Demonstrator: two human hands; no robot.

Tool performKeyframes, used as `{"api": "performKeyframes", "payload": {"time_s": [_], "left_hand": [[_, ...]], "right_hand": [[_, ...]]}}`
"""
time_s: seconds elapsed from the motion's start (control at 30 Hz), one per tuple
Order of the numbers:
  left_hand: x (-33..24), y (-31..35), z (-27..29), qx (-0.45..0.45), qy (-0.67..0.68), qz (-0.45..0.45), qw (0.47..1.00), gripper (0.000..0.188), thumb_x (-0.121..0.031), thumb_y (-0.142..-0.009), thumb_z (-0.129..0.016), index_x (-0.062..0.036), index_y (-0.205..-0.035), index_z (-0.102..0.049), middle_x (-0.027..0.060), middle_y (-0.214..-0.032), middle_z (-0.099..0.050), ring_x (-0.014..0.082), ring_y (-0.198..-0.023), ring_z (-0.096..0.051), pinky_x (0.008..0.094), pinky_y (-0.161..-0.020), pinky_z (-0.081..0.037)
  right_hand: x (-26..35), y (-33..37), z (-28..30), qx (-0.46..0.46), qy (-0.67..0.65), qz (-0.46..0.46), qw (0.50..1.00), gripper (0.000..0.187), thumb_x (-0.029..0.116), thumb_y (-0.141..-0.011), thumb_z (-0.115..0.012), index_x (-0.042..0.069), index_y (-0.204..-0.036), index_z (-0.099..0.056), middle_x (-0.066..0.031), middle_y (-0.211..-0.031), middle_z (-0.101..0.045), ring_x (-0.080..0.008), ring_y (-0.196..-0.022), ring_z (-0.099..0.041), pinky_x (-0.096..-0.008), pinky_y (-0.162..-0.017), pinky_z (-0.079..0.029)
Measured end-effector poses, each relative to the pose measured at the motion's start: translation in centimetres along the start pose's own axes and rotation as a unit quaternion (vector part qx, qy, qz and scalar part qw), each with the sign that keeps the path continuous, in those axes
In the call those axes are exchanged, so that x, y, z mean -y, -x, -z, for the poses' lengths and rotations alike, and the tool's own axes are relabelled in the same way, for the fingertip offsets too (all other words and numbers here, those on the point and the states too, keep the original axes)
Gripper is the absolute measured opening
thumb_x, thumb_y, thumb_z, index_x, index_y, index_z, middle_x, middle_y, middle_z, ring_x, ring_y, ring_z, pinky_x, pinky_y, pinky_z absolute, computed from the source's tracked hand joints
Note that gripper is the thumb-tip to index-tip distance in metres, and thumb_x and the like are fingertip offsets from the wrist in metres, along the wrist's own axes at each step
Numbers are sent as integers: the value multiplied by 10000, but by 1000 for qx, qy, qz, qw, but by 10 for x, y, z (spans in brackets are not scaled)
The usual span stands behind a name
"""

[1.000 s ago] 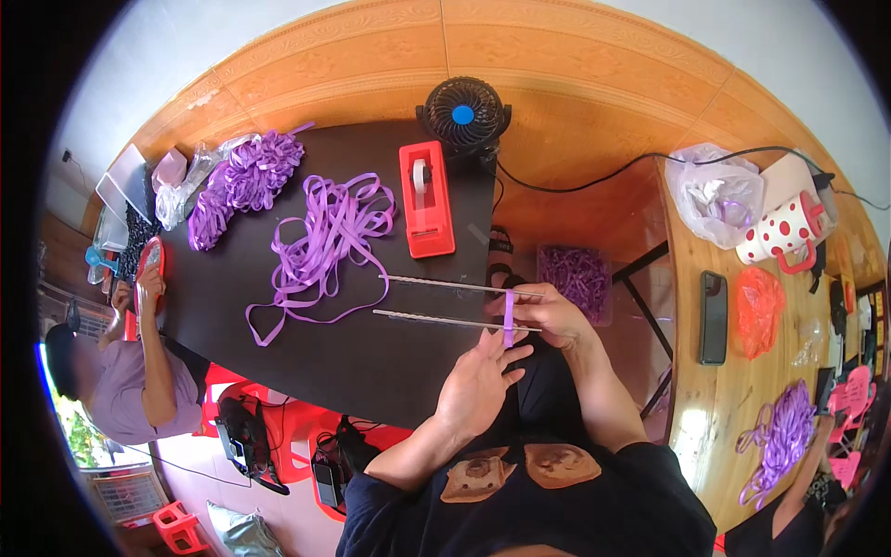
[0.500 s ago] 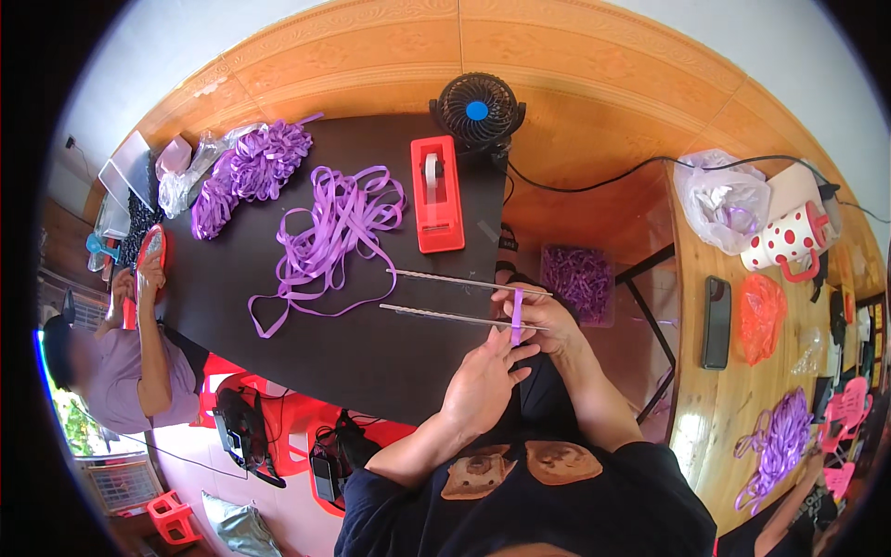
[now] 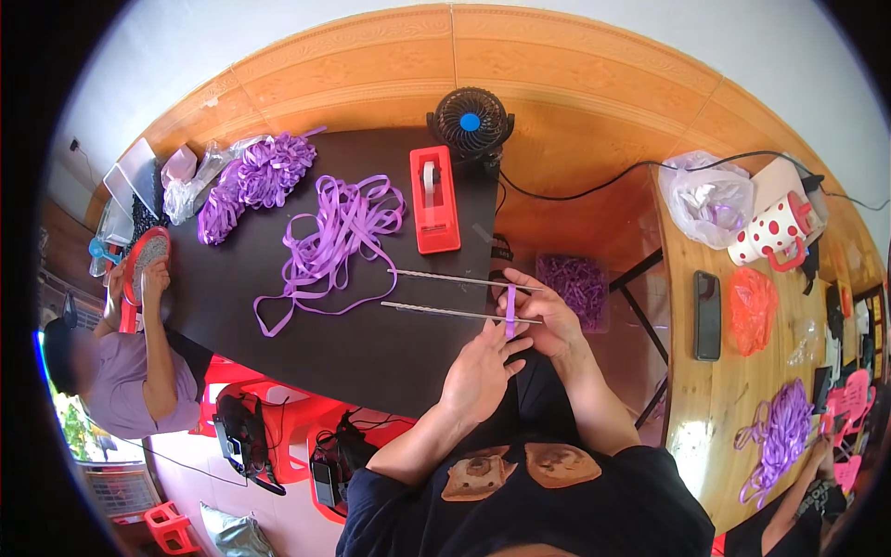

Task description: Wrapping and tying purple ribbon around two metal rods to create a decorative item.

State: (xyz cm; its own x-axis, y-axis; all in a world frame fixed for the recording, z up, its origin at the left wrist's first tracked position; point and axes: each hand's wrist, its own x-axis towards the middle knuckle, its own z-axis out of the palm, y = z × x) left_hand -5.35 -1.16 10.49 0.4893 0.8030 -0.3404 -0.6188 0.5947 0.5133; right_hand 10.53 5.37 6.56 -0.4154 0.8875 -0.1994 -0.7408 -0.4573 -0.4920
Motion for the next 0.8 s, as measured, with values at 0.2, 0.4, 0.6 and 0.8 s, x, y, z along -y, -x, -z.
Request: {"api": "performKeyframes", "payload": {"time_s": [0.2,0.4,0.6,0.8], "left_hand": [[1,0,2,-1,1,-6,1000,582,-518,-945,-387,-78,-1317,-471,27,-1312,-492,173,-1187,-424,344,-933,-279],[0,1,-2,-8,26,-12,1000,449,-471,-946,-442,-107,-1201,-515,42,-1263,-500,198,-1164,-426,372,-926,-286],[2,-1,3,-5,17,-5,1000,507,-496,-944,-415,-98,-1247,-495,34,-1254,-501,185,-1175,-424,365,-935,-282],[2,0,2,12,17,-4,1000,577,-525,-951,-368,-76,-1295,-481,30,-1247,-510,177,-1180,-428,341,-933,-296]], "right_hand": [[-9,-5,-4,69,-108,2,992,506,79,-840,-577,57,-1328,-446,-143,-942,-577,-277,-909,-589,-373,-792,-502],[-1,-11,-4,121,-127,-44,984,536,231,-888,-598,102,-1380,-428,-115,-895,-560,-267,-891,-558,-380,-726,-501],[-1,-12,-2,35,52,5,998,559,64,-872,-583,63,-1397,-389,-145,-843,-616,-253,-804,-622,-352,-700,-525],[-16,-23,17,173,-42,65,982,665,62,-867,-562,35,-1453,-250,-228,-995,-641,-308,-915,-651,-388,-813,-539]]}}
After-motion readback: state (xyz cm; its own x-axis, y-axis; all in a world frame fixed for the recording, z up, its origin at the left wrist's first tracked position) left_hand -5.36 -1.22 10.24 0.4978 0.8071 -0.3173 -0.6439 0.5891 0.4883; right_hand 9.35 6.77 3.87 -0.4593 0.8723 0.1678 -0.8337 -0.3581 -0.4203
